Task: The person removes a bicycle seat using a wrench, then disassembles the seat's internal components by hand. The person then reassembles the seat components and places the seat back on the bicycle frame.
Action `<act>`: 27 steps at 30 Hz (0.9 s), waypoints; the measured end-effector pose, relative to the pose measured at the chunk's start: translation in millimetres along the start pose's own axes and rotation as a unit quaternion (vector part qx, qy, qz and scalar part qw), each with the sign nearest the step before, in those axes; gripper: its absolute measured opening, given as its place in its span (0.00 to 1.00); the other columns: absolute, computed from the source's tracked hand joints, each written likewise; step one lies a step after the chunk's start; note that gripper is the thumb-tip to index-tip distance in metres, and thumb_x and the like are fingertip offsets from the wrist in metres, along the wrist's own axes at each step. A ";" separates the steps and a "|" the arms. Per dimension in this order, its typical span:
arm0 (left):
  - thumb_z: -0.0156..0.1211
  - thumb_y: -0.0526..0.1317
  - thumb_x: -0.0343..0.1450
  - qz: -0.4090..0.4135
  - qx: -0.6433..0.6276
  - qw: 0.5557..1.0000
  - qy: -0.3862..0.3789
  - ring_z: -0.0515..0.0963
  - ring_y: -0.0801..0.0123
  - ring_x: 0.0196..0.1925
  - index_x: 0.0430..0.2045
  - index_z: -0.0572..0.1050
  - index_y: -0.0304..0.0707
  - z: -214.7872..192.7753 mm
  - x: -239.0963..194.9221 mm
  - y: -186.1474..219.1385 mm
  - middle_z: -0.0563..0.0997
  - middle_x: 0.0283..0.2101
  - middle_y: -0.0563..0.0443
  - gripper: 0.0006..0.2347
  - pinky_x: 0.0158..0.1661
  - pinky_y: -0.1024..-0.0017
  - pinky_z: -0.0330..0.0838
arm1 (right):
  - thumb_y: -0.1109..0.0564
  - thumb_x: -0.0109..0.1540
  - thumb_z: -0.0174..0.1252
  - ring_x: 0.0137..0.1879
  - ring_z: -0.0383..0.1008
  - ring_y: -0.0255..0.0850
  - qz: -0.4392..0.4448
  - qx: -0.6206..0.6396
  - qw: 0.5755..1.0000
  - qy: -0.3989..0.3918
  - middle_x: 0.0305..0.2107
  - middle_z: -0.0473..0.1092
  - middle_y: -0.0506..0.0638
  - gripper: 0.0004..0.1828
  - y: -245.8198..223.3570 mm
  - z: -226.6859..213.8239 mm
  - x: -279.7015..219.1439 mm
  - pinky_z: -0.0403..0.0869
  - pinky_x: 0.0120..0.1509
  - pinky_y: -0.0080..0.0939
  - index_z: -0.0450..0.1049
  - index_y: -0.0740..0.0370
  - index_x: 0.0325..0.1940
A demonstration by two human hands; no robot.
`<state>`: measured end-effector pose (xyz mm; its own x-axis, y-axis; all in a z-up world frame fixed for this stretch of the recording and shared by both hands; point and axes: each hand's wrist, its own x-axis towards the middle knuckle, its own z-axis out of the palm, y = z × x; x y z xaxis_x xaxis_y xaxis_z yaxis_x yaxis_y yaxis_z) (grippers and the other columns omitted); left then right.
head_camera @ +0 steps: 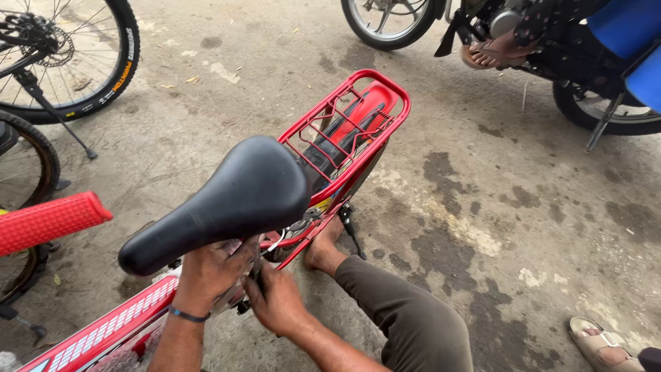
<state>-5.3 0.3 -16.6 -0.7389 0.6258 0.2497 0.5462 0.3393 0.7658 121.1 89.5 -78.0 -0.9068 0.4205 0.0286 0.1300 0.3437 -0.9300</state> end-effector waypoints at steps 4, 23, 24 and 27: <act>0.70 0.42 0.64 0.081 -0.019 0.997 -0.005 0.88 0.61 0.38 0.39 0.83 0.40 5.6 2.2 -22.8 0.88 0.38 0.48 0.12 0.41 0.65 0.78 | 0.54 0.66 0.57 0.38 0.80 0.57 -0.013 0.090 0.996 -0.014 0.27 0.75 0.61 0.13 0.6 0.6 4.9 0.74 0.43 0.54 0.73 0.68 0.46; 0.70 0.45 0.64 0.114 0.095 0.985 0.090 0.83 0.48 0.43 0.39 0.83 0.36 5.4 4.1 -4.0 0.85 0.40 0.40 0.15 0.46 0.59 0.73 | 0.57 0.63 0.60 0.38 0.78 0.62 -0.091 0.005 0.993 0.076 0.30 0.74 0.63 0.10 14.1 7.8 13.7 0.74 0.40 0.57 0.73 0.67 0.44; 0.70 0.45 0.64 0.096 0.092 0.987 0.089 0.84 0.49 0.43 0.39 0.83 0.36 9.4 0.4 -5.0 0.85 0.40 0.42 0.14 0.46 0.60 0.74 | 0.55 0.65 0.59 0.36 0.77 0.62 -0.064 -0.054 0.992 0.089 0.27 0.74 0.63 0.10 22.4 -9.6 18.1 0.73 0.39 0.59 0.72 0.66 0.42; 0.70 0.43 0.65 0.135 0.107 0.982 0.074 0.86 0.55 0.41 0.37 0.84 0.41 15.2 4.4 -6.6 0.86 0.39 0.47 0.11 0.44 0.63 0.75 | 0.56 0.66 0.59 0.35 0.77 0.61 -0.045 -0.089 0.992 0.071 0.25 0.73 0.63 0.11 33.7 -28.4 11.6 0.73 0.39 0.57 0.70 0.68 0.39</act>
<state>-6.2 11.5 -29.6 -0.5968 0.6102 0.5210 0.7884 0.3253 0.5221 126.4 129.8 -98.6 -0.8540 0.4913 0.1714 0.1315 0.5225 -0.8424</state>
